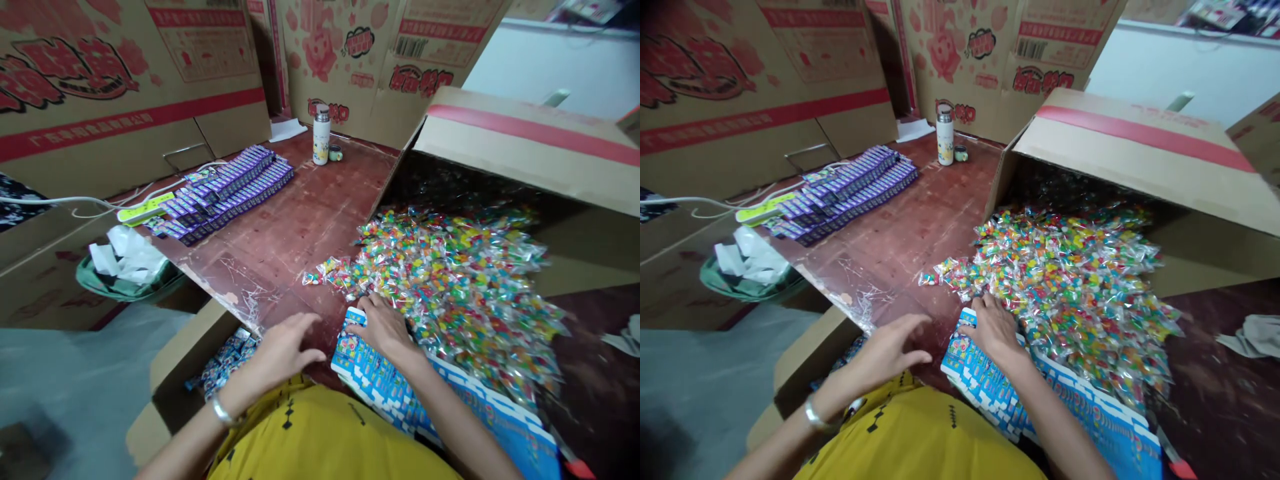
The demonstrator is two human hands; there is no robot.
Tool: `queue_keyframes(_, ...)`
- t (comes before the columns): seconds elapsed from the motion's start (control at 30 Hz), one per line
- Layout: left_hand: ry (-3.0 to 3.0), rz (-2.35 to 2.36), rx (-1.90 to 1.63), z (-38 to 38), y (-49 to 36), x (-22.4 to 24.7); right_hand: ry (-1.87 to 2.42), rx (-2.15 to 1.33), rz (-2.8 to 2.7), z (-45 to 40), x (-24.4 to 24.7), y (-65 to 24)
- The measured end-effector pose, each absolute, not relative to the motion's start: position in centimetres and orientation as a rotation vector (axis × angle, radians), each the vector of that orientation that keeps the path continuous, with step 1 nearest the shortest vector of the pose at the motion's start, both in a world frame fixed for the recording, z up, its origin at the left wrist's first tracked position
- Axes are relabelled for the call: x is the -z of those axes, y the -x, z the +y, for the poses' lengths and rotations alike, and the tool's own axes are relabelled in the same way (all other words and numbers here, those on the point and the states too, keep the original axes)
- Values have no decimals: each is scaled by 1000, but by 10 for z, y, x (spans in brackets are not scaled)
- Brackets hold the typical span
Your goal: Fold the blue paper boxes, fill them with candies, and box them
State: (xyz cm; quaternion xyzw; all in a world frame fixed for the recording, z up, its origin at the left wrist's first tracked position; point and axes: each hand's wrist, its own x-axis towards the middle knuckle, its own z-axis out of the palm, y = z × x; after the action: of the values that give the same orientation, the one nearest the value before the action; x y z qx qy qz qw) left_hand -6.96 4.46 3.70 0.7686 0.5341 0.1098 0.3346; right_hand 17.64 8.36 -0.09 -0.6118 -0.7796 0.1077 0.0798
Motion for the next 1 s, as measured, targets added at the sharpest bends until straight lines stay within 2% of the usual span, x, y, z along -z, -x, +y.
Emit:
queue_keyframes(0.23,-2040,1352,-496,54,12,-17,1653,-418,-2124,79,-6,-182)
queue_keyframes(0.4,-2009,1343,-489,57,-5,-17,1570,-996,-1518,82,-9,-183)
queue_keyframes(0.5,-1906,1332,-616,60,-10,-20,1454,-1299,-1241,82,-16,-182)
queue_keyframes(0.6,-1645,1102,-740,69,-4,-30,1342,-1327,-1286,76,-27,-182)
queue_keyframes(0.77,-1238,693,-688,86,15,-50,1168,-1367,-1559,67,-43,-183)
queue_keyframes(0.9,-1184,646,-591,87,22,-52,1221,-1393,-1725,70,-53,-184)
queue_keyframes(1.0,-1147,727,-652,86,21,-46,1293,-1362,-1655,73,-54,-182)
